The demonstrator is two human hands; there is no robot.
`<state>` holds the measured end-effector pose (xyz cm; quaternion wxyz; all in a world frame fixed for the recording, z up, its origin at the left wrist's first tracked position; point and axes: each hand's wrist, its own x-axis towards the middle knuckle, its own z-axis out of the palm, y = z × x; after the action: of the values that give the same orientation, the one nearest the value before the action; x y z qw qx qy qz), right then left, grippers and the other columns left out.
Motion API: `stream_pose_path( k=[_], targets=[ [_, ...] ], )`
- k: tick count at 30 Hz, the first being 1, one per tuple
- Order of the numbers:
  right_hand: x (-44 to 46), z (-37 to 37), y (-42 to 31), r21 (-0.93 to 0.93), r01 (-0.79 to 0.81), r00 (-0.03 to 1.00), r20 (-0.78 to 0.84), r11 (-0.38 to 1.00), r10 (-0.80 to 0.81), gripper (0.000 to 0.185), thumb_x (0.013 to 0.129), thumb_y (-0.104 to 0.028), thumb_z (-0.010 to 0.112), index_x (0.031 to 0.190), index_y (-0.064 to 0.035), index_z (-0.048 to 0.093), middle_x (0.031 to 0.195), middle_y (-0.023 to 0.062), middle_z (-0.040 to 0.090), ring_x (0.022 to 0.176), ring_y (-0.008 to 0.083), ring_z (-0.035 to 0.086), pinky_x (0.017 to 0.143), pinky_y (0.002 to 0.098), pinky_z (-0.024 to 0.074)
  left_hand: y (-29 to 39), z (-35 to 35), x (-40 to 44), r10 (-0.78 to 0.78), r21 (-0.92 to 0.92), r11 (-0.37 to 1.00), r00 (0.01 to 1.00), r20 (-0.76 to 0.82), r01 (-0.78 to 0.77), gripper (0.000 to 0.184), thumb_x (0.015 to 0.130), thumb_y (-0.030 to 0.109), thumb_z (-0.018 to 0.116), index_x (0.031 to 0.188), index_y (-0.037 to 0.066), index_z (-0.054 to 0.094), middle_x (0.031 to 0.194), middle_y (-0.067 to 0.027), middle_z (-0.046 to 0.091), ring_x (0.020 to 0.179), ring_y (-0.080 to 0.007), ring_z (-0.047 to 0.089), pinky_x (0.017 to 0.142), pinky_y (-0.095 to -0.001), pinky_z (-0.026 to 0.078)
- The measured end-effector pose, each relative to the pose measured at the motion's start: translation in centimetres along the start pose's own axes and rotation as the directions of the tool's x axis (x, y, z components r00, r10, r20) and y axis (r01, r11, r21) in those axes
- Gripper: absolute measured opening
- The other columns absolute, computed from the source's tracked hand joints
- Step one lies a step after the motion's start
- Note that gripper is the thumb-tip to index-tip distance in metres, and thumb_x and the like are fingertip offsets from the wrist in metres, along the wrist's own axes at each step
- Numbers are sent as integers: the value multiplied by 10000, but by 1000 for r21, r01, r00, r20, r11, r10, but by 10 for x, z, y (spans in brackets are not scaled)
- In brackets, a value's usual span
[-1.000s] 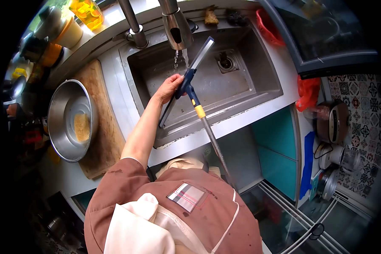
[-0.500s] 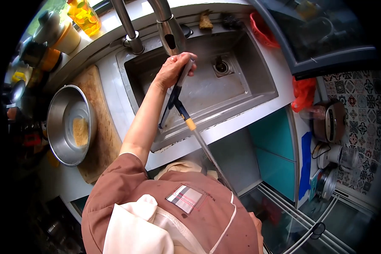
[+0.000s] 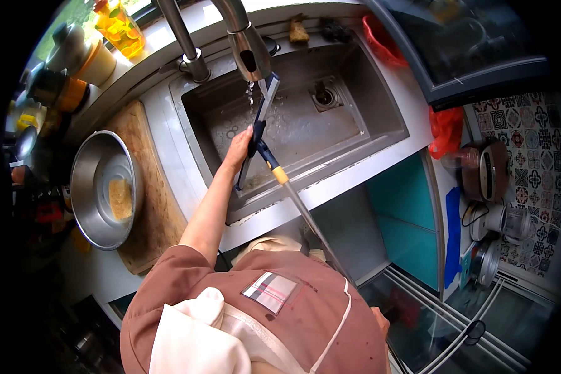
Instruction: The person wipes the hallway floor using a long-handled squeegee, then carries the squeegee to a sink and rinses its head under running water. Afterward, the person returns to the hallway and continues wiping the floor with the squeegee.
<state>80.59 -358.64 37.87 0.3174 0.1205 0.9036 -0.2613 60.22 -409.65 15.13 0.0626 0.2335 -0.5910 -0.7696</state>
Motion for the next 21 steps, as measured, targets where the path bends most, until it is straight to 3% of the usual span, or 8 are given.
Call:
stream_pose_path(
  k=[3, 4, 7, 8, 11, 16, 19, 21],
  targets=[
    [-4, 1, -2, -5, -10, 1000, -8, 1000, 10, 246, 803, -272, 418, 861, -66, 540, 765, 132, 550, 727, 230, 511, 670, 314, 397, 11, 11, -1, 142, -48, 988, 985, -97, -147, 403, 852, 387, 401, 727, 38, 559, 616, -8, 522, 582, -86, 473, 569, -228, 389],
    [-5, 2, 0, -11, -9, 1000, -9, 1000, 9, 239, 797, -265, 422, 859, -67, 539, 762, 132, 549, 723, 233, 510, 666, 314, 397, 6, 5, 12, 94, 38, 995, 992, -84, -91, 386, 843, 391, 421, 754, 40, 556, 620, -18, 533, 580, -90, 494, 558, -225, 403],
    [-3, 4, -1, -17, -8, 1000, -15, 1000, 8, 217, 781, -246, 437, 854, -69, 538, 753, 130, 545, 712, 239, 509, 654, 316, 398, 19, 7, 26, -85, -201, 974, 989, 119, 107, 352, 837, 378, 444, 771, 47, 544, 699, -37, 561, 634, -96, 521, 615, -223, 432],
    [-3, 5, 0, -20, -9, 1000, -19, 1000, 9, 210, 776, -240, 441, 852, -69, 537, 750, 129, 544, 708, 242, 509, 650, 317, 398, 20, 10, 27, -73, -257, 960, 986, 153, 111, 356, 833, 381, 445, 735, 49, 527, 666, -64, 571, 577, -134, 549, 574, -252, 466],
    [-5, 6, 0, -22, -12, 999, -34, 1000, 12, 191, 759, -221, 455, 847, -71, 536, 741, 127, 540, 696, 248, 508, 639, 319, 399, 22, 17, 20, -51, -243, 964, 972, 228, 108, 360, 835, 385, 438, 756, 44, 526, 656, -53, 562, 565, -130, 541, 588, -250, 466],
    [-4, 12, 1, -27, -11, 998, -55, 1000, 10, 165, 732, -189, 479, 838, -74, 533, 726, 124, 534, 677, 259, 507, 620, 322, 400, 10, 12, 8, -229, -218, 931, 933, 279, 294, 344, 839, 405, 418, 761, 81, 505, 637, -33, 537, 515, -116, 509, 514, -240, 445],
    [-3, 17, 3, -39, -8, 998, -69, 999, 6, 154, 716, -170, 493, 832, -76, 532, 717, 122, 530, 665, 266, 506, 608, 324, 401, 11, 16, 5, -213, -284, 917, 947, 240, 278, 385, 829, 431, 422, 728, 71, 514, 619, -36, 533, 511, -116, 507, 505, -232, 436],
    [-3, 19, 2, -47, -4, 997, -78, 999, 1, 150, 705, -157, 502, 829, -77, 531, 711, 120, 528, 657, 270, 505, 601, 325, 401, 12, 23, 8, -204, -211, 950, 969, 142, 231, 424, 828, 446, 410, 693, 59, 518, 599, -42, 528, 509, -117, 506, 500, -232, 434]
  ],
)
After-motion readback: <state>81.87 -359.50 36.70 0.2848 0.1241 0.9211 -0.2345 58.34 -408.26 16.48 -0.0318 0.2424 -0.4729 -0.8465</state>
